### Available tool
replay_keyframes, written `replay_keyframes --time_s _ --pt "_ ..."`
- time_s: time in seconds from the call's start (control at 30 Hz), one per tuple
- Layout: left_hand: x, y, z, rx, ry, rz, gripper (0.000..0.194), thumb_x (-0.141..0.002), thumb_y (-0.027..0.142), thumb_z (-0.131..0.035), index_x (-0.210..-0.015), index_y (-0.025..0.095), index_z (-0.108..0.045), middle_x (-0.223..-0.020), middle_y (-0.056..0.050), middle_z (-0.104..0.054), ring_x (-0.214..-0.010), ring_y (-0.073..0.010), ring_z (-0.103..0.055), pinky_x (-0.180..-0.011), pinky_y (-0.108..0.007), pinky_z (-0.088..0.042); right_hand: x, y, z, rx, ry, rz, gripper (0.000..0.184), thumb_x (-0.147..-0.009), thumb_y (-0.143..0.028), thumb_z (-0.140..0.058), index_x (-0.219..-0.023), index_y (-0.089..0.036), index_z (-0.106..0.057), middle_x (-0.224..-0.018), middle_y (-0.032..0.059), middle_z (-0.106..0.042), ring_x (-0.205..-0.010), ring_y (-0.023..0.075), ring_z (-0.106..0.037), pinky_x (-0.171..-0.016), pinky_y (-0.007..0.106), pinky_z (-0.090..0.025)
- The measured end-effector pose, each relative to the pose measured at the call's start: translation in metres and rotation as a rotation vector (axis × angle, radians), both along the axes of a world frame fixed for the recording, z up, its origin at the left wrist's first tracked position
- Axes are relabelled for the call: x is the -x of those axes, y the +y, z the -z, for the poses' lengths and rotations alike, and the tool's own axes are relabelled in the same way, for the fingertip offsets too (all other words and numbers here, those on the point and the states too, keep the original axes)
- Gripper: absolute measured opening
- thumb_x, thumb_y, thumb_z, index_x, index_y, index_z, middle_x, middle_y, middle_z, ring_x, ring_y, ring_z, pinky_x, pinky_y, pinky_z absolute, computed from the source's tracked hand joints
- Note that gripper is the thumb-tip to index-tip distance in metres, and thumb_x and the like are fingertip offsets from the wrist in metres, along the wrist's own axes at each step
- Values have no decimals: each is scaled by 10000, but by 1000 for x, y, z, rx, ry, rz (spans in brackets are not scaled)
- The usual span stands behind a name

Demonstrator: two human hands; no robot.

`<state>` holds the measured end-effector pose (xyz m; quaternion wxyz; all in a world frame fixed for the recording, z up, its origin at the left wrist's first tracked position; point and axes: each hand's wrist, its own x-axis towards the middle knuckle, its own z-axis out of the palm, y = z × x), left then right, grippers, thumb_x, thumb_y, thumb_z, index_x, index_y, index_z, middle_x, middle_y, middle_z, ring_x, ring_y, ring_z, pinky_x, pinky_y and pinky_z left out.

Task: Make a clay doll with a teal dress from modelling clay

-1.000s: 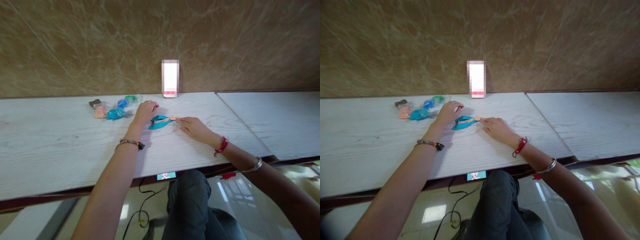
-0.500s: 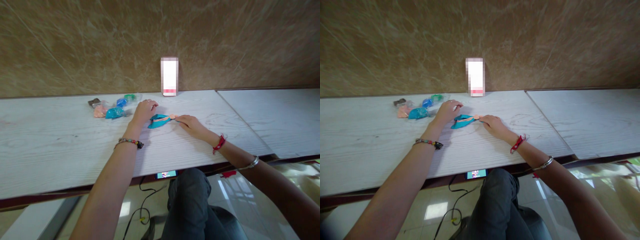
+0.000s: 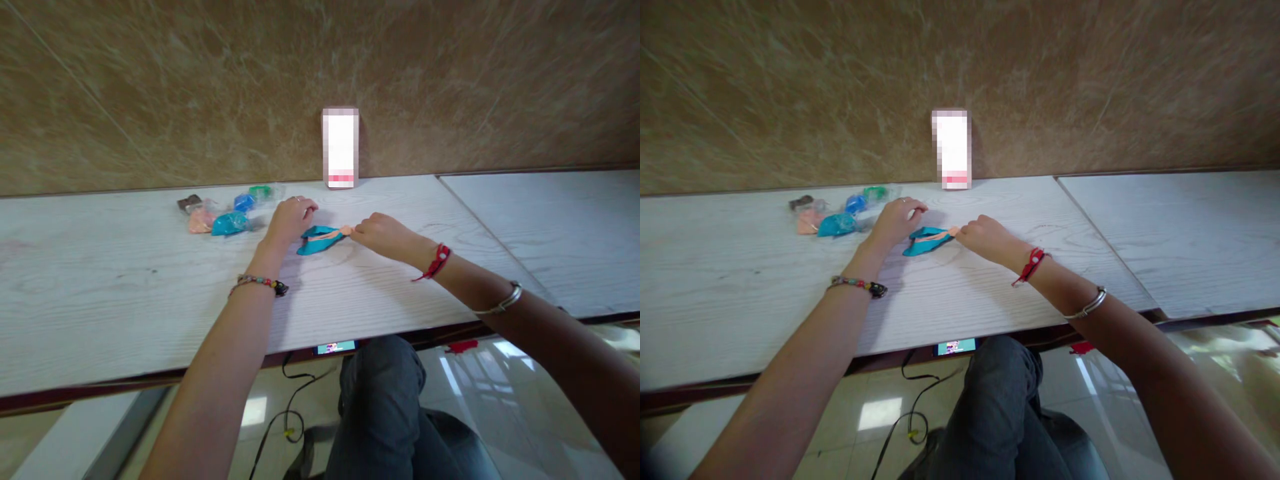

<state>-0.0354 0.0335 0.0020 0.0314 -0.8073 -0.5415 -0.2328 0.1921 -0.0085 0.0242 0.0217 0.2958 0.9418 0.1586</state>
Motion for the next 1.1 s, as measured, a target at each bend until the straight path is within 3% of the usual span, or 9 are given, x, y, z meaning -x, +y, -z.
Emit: replay_keyframes --time_s 0.23,0.6,0.7,0.97,1.1 --pt "0 1 1 5 10 -5 309 -813 133 -396 -943 141 -676 -982 -92 -685 -939 -221 -602 -867 -361 -457 10 9 -25 -25 -178 -71 185 -886 -94 -500 -986 -160 -641 -879 71 -693 -762 156 -607 -603 292 -320" --pt "-1 -2 -3 38 -3 -15 304 -822 121 -403 -958 130 -674 -995 -99 -678 -950 -210 -597 -889 -355 -449 18 13 -37 -15 -175 -71 206 -891 -104 -482 -940 -186 -665 -859 59 -680 -741 150 -586 -587 290 -312" --pt "-2 -2 -3 37 -8 -14 299 -817 112 -409 -955 123 -675 -998 -103 -679 -950 -210 -597 -886 -351 -449 8 5 -29 9 -59 -13 254 -888 -90 -450 -978 -177 -670 -870 70 -668 -753 160 -578 -594 292 -326" --pt "-2 -1 -2 32 0 -5 294 -805 107 -420 -953 132 -674 -981 -98 -680 -942 -212 -596 -878 -361 -455 -20 -14 22 90 232 121 379 -847 -27 -381 -1079 -147 -656 -1091 123 -617 -918 190 -535 -741 301 -389" --pt "-3 -2 -4 19 8 5 289 -809 108 -426 -950 137 -676 -967 -92 -680 -927 -206 -595 -870 -358 -454 -22 -14 31 117 294 150 402 -837 -26 -384 -1086 -174 -663 -1101 122 -594 -941 208 -512 -758 321 -382"
